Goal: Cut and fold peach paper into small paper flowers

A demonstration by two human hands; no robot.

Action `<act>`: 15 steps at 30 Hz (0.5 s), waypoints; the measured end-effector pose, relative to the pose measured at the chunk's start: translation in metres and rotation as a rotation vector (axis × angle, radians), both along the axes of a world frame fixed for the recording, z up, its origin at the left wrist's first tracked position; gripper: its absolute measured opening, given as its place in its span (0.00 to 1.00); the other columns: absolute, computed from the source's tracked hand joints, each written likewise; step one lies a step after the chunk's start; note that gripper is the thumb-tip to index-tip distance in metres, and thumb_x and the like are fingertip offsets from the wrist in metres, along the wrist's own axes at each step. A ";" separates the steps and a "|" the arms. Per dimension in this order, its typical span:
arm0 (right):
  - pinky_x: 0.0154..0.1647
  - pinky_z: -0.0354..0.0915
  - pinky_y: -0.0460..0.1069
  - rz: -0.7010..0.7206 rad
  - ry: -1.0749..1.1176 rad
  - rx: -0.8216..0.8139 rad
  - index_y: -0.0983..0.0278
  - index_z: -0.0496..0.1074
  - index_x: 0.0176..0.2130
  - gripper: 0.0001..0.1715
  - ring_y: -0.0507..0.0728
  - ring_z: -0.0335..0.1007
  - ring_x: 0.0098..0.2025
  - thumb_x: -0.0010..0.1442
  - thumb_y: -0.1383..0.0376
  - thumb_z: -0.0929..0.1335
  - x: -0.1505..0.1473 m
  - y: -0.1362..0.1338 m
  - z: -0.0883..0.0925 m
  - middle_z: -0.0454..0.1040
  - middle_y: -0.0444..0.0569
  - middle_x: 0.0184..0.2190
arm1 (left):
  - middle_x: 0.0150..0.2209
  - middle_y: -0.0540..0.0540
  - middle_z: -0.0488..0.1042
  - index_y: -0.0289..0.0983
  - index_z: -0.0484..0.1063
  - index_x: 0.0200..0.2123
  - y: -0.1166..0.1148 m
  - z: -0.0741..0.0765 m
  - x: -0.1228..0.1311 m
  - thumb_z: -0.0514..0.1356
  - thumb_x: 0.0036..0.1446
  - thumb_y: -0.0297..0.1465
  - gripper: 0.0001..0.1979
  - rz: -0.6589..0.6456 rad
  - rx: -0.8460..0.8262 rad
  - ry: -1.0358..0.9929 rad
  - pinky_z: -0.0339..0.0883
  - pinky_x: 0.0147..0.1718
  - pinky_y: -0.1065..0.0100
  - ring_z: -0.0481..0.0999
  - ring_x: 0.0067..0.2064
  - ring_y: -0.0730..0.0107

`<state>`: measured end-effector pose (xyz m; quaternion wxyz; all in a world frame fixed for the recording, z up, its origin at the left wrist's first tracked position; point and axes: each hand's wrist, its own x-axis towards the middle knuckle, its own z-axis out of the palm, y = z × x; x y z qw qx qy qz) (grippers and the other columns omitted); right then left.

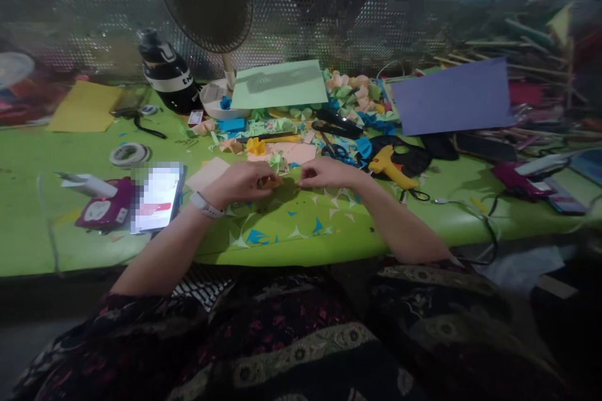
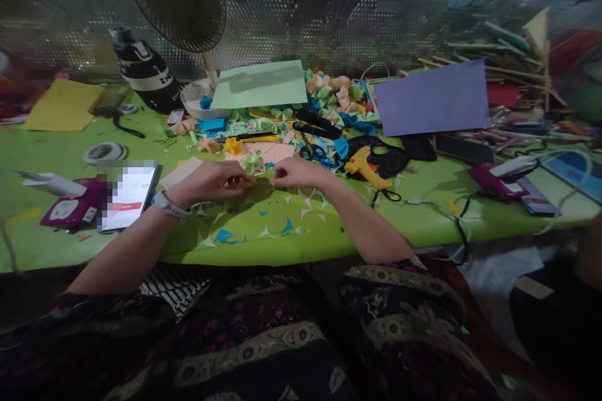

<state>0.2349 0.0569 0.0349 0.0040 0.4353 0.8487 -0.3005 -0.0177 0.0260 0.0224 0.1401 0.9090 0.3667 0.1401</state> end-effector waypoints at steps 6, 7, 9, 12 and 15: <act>0.29 0.60 0.47 -0.233 0.186 0.085 0.64 0.72 0.29 0.16 0.52 0.69 0.27 0.58 0.54 0.70 0.022 0.016 0.003 0.74 0.46 0.25 | 0.40 0.42 0.79 0.40 0.79 0.46 0.002 -0.003 -0.003 0.60 0.58 0.35 0.14 -0.006 0.008 -0.032 0.63 0.34 0.68 0.76 0.36 0.65; 0.30 0.61 0.48 -0.281 0.209 0.084 0.64 0.72 0.29 0.15 0.53 0.70 0.26 0.57 0.55 0.70 0.026 0.018 0.004 0.75 0.47 0.25 | 0.40 0.42 0.79 0.39 0.78 0.46 0.002 -0.003 -0.004 0.59 0.59 0.35 0.15 0.008 0.010 -0.019 0.64 0.34 0.68 0.76 0.37 0.64; 0.31 0.64 0.48 -0.345 0.244 0.076 0.65 0.72 0.29 0.12 0.53 0.71 0.26 0.57 0.58 0.71 0.031 0.021 0.008 0.75 0.47 0.26 | 0.40 0.42 0.80 0.39 0.78 0.46 0.003 -0.003 -0.004 0.59 0.59 0.35 0.14 0.038 0.014 0.003 0.64 0.33 0.69 0.76 0.36 0.64; 0.33 0.65 0.49 -0.397 0.272 0.089 0.67 0.73 0.31 0.09 0.53 0.71 0.28 0.58 0.62 0.70 0.038 0.022 0.020 0.76 0.48 0.27 | 0.37 0.43 0.80 0.38 0.79 0.44 0.006 -0.007 -0.004 0.59 0.58 0.34 0.13 0.054 0.007 -0.017 0.63 0.31 0.69 0.75 0.32 0.67; 0.36 0.64 0.48 -0.434 0.215 0.202 0.69 0.75 0.34 0.07 0.52 0.71 0.30 0.60 0.65 0.69 0.053 0.018 0.040 0.77 0.49 0.28 | 0.33 0.43 0.80 0.36 0.79 0.41 0.011 -0.011 -0.006 0.60 0.57 0.35 0.13 0.068 -0.016 -0.085 0.62 0.29 0.70 0.74 0.29 0.69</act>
